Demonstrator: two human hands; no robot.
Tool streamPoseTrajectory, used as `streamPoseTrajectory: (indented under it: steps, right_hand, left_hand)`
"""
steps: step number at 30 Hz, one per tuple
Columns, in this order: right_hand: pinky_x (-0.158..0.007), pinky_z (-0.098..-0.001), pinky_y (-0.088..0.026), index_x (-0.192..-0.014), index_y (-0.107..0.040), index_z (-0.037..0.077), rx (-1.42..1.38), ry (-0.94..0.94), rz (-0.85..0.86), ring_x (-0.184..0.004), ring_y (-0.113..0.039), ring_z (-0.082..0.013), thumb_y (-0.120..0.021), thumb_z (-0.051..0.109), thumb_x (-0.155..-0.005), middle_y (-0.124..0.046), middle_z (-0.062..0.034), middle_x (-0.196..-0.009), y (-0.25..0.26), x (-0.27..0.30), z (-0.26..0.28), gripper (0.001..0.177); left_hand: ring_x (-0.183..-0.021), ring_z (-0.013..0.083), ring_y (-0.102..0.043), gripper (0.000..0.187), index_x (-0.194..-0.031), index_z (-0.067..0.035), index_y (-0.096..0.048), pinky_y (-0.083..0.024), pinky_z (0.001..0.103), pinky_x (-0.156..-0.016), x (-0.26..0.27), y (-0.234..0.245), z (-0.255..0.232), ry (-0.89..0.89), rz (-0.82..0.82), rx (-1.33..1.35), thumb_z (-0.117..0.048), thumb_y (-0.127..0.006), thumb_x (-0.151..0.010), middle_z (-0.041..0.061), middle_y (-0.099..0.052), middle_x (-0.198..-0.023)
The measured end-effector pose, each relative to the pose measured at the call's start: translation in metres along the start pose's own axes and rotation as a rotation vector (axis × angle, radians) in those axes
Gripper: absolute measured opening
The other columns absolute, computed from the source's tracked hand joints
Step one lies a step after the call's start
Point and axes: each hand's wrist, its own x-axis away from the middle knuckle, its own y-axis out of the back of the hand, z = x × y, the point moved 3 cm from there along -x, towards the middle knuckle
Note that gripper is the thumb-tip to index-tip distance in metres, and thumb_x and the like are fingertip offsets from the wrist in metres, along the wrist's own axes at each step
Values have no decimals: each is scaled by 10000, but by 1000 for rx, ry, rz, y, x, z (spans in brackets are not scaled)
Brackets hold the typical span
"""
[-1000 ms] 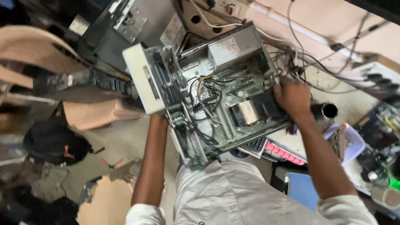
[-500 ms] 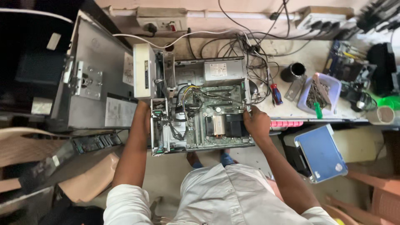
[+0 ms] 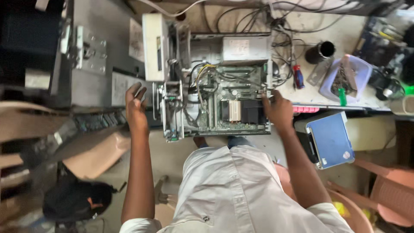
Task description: The person removes a drive bay from a desktop computer tower using a screwdriver, disconnects cables, and places the bay on the floor. The person then works inside the open computer case, handling internal components and wires.
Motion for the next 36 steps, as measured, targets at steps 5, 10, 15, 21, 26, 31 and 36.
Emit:
streamPoseTrajectory:
  steps: [5,10,15,21,26,31,36]
  right_hand:
    - [-826,-476,-530,-1096,-686,-52,-271,-109,-108,-902,-670,-406,-607,296,-1122,-712,-191,-968,9,-23,-118,358]
    - [-966,-602,-451,-1399,-590,-69,162,166,-55,-1181,-541,-524,-666,261,-1032,-556,-310,-1373,-5,-67,-200,500]
    - [-956,-620,-451,-1356,-587,56,275,167,89,-1173,-538,-532,-733,340,-955,-543,-301,-1307,-29,-94,-235,512]
    - [-787,-605,-499,-1246,-535,17,164,119,121,-955,-641,-511,-729,328,-974,-628,-309,-1139,-44,-104,-252,457]
    - [-733,-557,-513,-1428,-427,-9,-8,61,159,-852,-678,-461,-646,235,-1023,-674,-312,-1013,-47,-109,-257,521]
    - [-752,-390,-655,-1527,-498,-14,-709,-166,263,-929,-702,-211,-561,107,-1127,-655,-130,-1163,-8,-110,-273,423]
    - [-725,-327,-615,-1550,-359,231,-989,-400,245,-804,-626,-159,-508,66,-1092,-651,-71,-1112,65,-101,-263,509]
  left_hand:
    - [-1257,276,-573,514,-1311,-20,-617,-449,413,-1147,64,2,-44,-292,-302,-57,-379,-697,-951,142,-586,-1329]
    - [-1081,329,-621,309,-1077,-20,-630,-495,447,-1001,139,-96,-88,-749,-433,-588,-290,-728,-965,136,-648,-1130]
    - [-1207,324,-607,256,-907,-80,-724,-389,560,-1125,149,-234,-106,-741,-140,-722,-299,-835,-833,112,-669,-1167]
    - [-1325,358,-532,578,-1257,-61,-654,-369,553,-1151,139,-331,-69,-444,-40,-763,-279,-807,-744,182,-596,-1360]
    - [-1259,419,-520,1007,-1443,-64,-461,-324,603,-1101,108,-354,-12,-271,56,-1091,-364,-857,-567,252,-566,-1330]
    - [-1210,381,-553,958,-1480,-58,-442,-310,616,-1105,112,-356,15,-282,101,-1003,-357,-841,-663,201,-608,-1266]
    - [-1136,358,-578,861,-1419,-135,-515,-311,607,-1070,110,-358,14,-256,145,-1016,-361,-824,-648,177,-647,-1198]
